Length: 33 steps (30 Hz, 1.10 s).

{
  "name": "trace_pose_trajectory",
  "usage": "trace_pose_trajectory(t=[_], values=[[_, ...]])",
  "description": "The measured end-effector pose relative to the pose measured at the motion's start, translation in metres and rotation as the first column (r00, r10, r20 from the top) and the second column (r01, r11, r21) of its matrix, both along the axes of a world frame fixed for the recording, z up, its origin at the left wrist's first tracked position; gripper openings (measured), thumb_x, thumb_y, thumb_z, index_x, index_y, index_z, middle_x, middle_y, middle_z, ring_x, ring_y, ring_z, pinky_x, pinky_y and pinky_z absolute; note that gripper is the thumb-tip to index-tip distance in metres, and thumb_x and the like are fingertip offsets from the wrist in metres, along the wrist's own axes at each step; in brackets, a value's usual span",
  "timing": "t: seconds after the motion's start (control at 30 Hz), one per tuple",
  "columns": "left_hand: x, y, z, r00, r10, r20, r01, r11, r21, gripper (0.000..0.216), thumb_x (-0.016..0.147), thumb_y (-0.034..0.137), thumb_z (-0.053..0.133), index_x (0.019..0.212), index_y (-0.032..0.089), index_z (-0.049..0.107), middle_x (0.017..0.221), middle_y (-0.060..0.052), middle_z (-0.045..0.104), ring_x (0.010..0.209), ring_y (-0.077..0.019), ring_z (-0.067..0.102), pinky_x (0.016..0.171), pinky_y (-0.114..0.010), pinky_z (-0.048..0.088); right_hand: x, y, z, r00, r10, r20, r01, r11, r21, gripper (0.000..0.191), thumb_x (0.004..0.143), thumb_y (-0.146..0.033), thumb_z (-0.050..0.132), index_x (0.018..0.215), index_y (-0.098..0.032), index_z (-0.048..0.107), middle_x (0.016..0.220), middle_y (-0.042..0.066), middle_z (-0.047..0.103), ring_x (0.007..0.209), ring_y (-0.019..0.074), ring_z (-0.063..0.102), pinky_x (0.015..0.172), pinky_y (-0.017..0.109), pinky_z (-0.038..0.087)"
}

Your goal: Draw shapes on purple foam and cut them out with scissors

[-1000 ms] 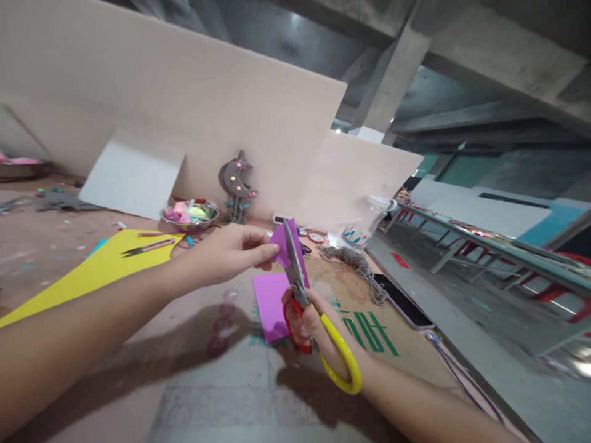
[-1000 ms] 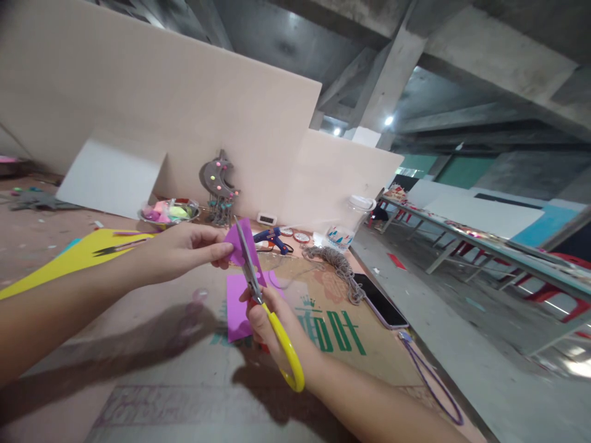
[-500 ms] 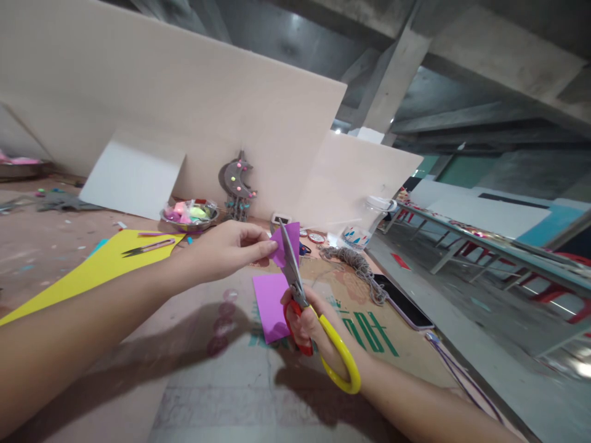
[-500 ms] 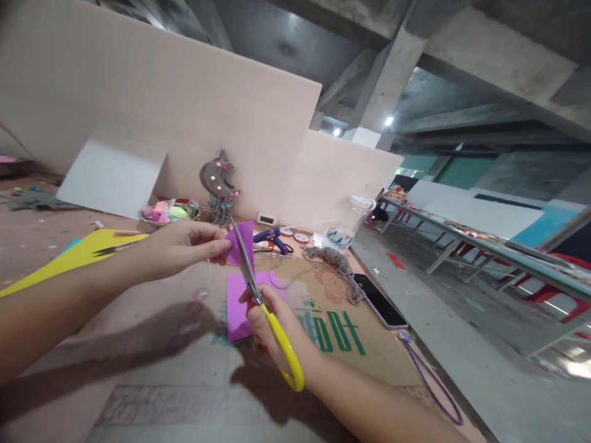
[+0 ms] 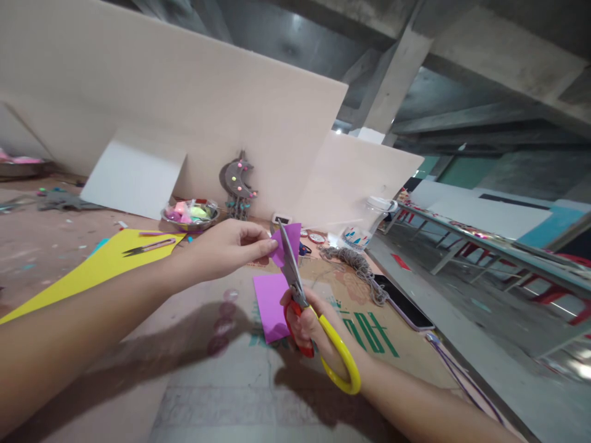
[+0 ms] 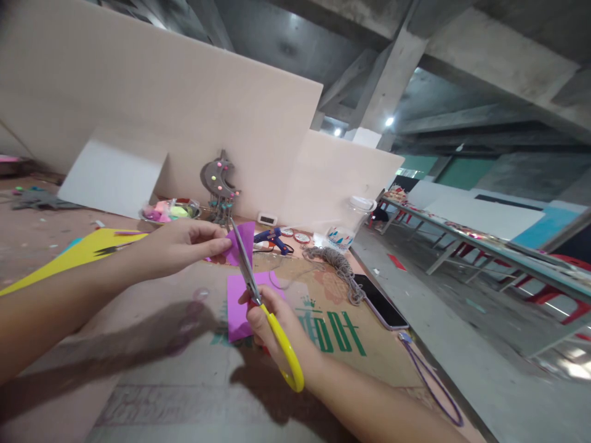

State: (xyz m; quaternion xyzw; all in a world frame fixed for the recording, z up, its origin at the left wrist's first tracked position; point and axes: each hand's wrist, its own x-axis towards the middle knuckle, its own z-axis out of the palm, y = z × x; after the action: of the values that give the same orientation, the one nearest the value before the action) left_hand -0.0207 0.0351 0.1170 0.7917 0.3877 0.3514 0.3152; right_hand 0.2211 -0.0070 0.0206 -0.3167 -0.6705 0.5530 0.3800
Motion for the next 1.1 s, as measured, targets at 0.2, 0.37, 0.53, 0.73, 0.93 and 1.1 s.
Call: trace_pose_trajectory(t=[0.2, 0.37, 0.53, 0.73, 0.93, 1.1], values=[[0.0, 0.004, -0.001, 1.0, 0.007, -0.018, -0.007, 1.0, 0.023, 0.039, 0.093, 0.051, 0.052, 0.074, 0.018, 0.062, 0.07, 0.001, 0.06, 0.069, -0.0141, 0.056, 0.064, -0.026, 0.04, 0.0, -0.001, 0.002, 0.999, 0.034, -0.02, -0.034, 0.999, -0.024, 0.058, 0.089, -0.071, 0.057, 0.113, -0.019, 0.056, 0.067, -0.009, 0.032, 0.05, 0.0056, 0.026, 0.043, 0.019, 0.025], [-0.001, 0.005, 0.0, 0.999, 0.032, -0.021, -0.031, 0.999, 0.026, 0.038, 0.093, 0.049, 0.052, 0.073, 0.018, 0.061, 0.069, 0.001, 0.06, 0.067, -0.0141, 0.055, 0.063, -0.027, 0.039, 0.0, -0.002, 0.002, 1.0, 0.026, -0.01, -0.026, 0.999, -0.022, 0.058, 0.089, -0.071, 0.058, 0.114, -0.018, 0.056, 0.067, -0.008, 0.034, 0.05, 0.0055, 0.026, 0.043, 0.019, 0.027], [0.0, 0.007, -0.005, 0.999, 0.008, 0.053, -0.008, 1.0, -0.01, 0.04, 0.092, 0.054, 0.054, 0.078, 0.018, 0.064, 0.073, 0.0, 0.063, 0.071, -0.0155, 0.058, 0.067, -0.028, 0.042, -0.002, -0.003, 0.004, 0.997, 0.051, -0.059, -0.053, 0.998, -0.029, 0.055, 0.09, -0.069, 0.059, 0.112, -0.019, 0.055, 0.066, -0.009, 0.032, 0.049, 0.0057, 0.026, 0.042, 0.019, 0.024], [0.017, 0.001, -0.014, 0.98, -0.055, 0.191, 0.08, 0.989, -0.126, 0.027, 0.086, 0.044, 0.067, 0.079, 0.018, 0.065, 0.075, 0.001, 0.064, 0.075, -0.0147, 0.06, 0.071, -0.027, 0.046, -0.004, -0.003, 0.005, 0.995, 0.033, -0.094, -0.034, 0.999, -0.003, 0.054, 0.089, -0.07, 0.059, 0.11, -0.02, 0.053, 0.067, -0.009, 0.033, 0.05, 0.0065, 0.026, 0.043, 0.021, 0.023], [0.023, -0.003, -0.017, 0.923, 0.051, 0.382, 0.021, 0.983, -0.183, 0.018, 0.085, 0.037, 0.068, 0.083, 0.019, 0.066, 0.081, 0.0, 0.07, 0.077, -0.014, 0.064, 0.075, -0.026, 0.05, -0.001, -0.001, -0.001, 0.997, 0.02, -0.071, -0.02, 1.0, 0.003, 0.055, 0.091, -0.07, 0.056, 0.113, -0.02, 0.054, 0.067, -0.008, 0.035, 0.05, 0.0066, 0.028, 0.045, 0.021, 0.025], [0.022, -0.002, -0.015, 0.945, -0.002, 0.328, 0.067, 0.98, -0.188, 0.015, 0.083, 0.031, 0.067, 0.076, 0.019, 0.063, 0.077, 0.001, 0.067, 0.076, -0.0144, 0.063, 0.074, -0.027, 0.049, -0.002, -0.003, 0.002, 1.0, 0.006, -0.019, -0.005, 0.998, 0.066, 0.059, 0.091, -0.074, 0.051, 0.115, -0.02, 0.053, 0.068, -0.007, 0.036, 0.051, 0.008, 0.03, 0.046, 0.023, 0.028]])
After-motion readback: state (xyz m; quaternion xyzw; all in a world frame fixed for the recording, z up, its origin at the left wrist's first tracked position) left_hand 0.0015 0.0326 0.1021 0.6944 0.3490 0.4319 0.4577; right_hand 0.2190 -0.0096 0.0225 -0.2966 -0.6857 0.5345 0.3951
